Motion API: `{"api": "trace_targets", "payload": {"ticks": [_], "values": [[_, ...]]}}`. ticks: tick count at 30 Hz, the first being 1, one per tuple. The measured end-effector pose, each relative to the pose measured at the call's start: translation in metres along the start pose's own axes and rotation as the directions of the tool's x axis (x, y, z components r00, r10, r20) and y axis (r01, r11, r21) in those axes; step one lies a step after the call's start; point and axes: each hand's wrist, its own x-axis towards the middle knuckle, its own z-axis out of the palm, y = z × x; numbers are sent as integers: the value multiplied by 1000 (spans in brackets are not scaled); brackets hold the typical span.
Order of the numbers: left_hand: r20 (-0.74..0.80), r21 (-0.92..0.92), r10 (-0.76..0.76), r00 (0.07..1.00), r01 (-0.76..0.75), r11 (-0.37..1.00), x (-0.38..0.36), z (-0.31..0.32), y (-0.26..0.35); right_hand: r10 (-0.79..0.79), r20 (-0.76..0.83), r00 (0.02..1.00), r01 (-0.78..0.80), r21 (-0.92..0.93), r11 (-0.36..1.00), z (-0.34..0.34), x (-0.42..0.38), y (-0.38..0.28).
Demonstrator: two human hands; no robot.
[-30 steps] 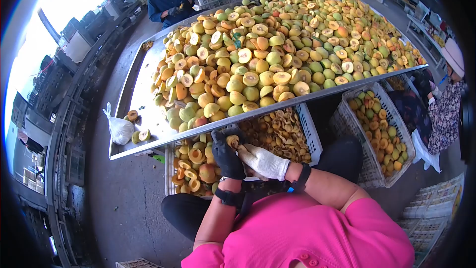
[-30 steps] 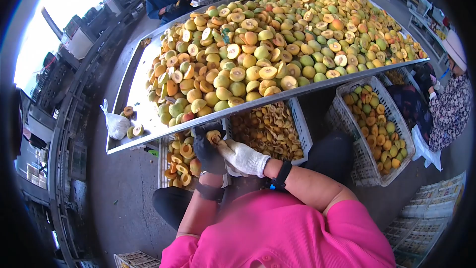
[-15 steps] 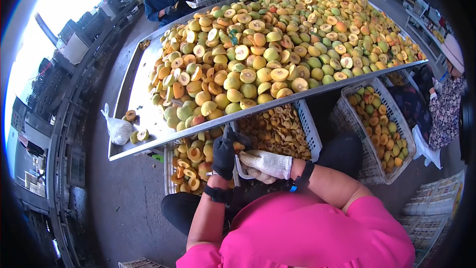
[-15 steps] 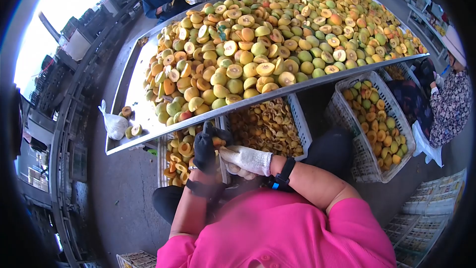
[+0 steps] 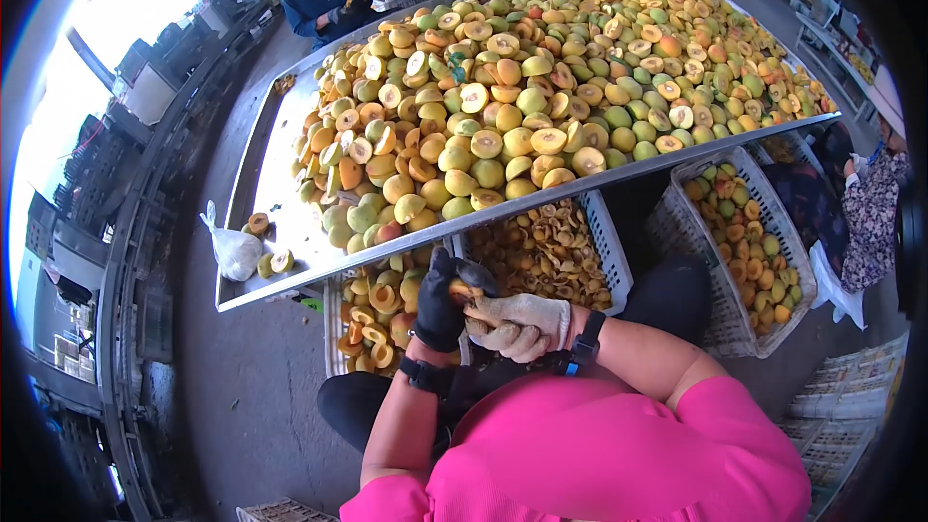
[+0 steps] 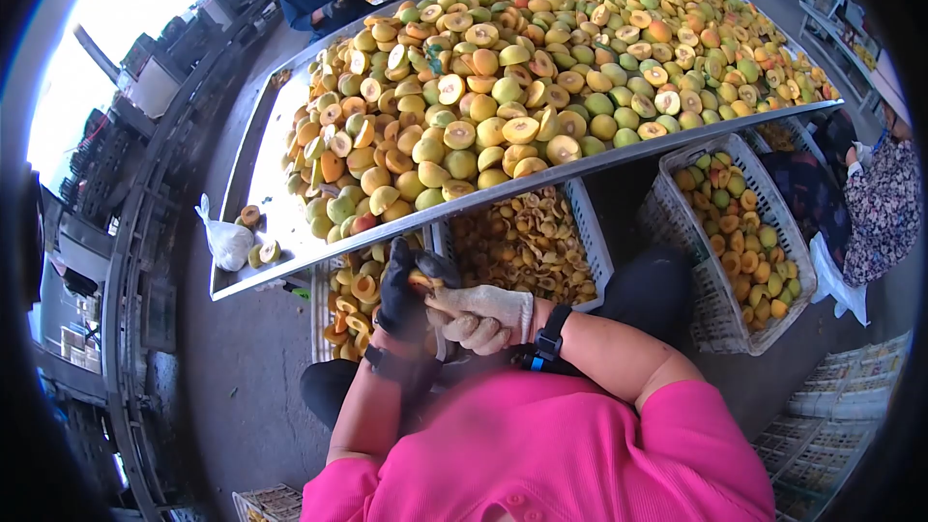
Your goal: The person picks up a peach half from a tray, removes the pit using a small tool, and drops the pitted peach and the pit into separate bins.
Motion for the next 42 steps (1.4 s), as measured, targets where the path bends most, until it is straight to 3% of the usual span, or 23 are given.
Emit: {"api": "trace_targets", "payload": {"ticks": [1, 4, 6, 7, 8, 9, 11, 13, 17, 20, 23, 27, 28, 30, 32, 35, 36, 37, 38, 39, 41, 42], "values": [[2, -218, -48, 999, 47, 975, 0, 5, 0, -8, 21, 1000, 8, 13, 1000, 1, 1, -1], [-3, -474, 52, 999, -47, 879, 1, 15, 3, -55, 132, 990, 39, 120, 992, -6, 2, 0], [-223, -185, 173, 959, -216, 959, 1, -22, 0, -112, 183, 977, 81, 170, 982, -9, -4, 1], [-311, -22, 254, 916, -274, 961, -3, -43, 4, -162, 109, 981, 141, 181, 973, -9, -9, 1], [-352, 343, 368, 861, -247, 906, -10, -54, 17, -212, 36, 977, 202, 186, 962, -10, -14, -1], [-387, 654, 475, 790, -128, 746, -16, -60, 32, -260, -39, 965, 262, 186, 947, -12, -18, -3], [-50, 967, 760, 648, -158, 198, -19, -59, 52, -316, -163, 935, 342, 169, 924, -28, -16, -7], [10, 997, 745, 667, -60, 39, -6, -53, 63, -323, -341, 883, 394, 163, 904, -30, -12, -6], [180, 936, 613, 770, 58, -347, 50, -45, 76, -250, -357, 900, 299, 87, 950, -23, -9, -9], [17, 891, 440, 898, 186, -414, 92, -46, 76, -243, -371, 896, 241, -52, 969, -21, -11, -11], [-75, 851, 378, 923, 257, -459, 106, -41, 74, -249, -406, 880, 225, -107, 969, -21, -14, -12], [-29, 996, 479, 877, 66, -60, 99, -62, 72, -289, -415, 862, 245, -159, 957, -8, -12, -16], [-44, 967, 501, 864, -88, 238, 100, -78, 62, -301, -394, 868, 251, -174, 952, -6, -10, -17], [-133, 766, 516, 846, -243, 596, 83, -56, 62, -316, -354, 880, 257, -203, 945, -3, -6, -18], [-181, 463, 432, 883, -311, 830, 53, -9, 63, -317, -281, 906, 275, -180, 944, 7, -2, -20], [129, 806, 618, 776, -444, 391, 36, -8, 29, -269, -184, 946, 262, -62, 963, 13, 5, -22], [135, 706, 677, 724, -550, 447, 32, 0, 20, -252, -140, 958, 252, -19, 968, 14, 6, -23], [44, 598, 666, 745, -554, 580, 28, 2, 11, -235, -96, 967, 238, 23, 971, 15, 8, -23], [-43, 469, 640, 767, -550, 691, 25, 3, 4, -289, -272, 918, 279, -78, 957, 20, 10, -20], [-123, 325, 600, 790, -539, 777, 23, 3, 1, -341, -346, 874, 296, -178, 939, 24, 10, -19], [-81, 227, 504, 860, -477, 849, 20, 0, 3, -453, -463, 762, 295, -375, 879, 28, 10, -17], [-75, 35, 437, 896, -436, 899, 20, 0, 5, -513, -461, 724, 311, -446, 839, 29, 11, -16]]}}
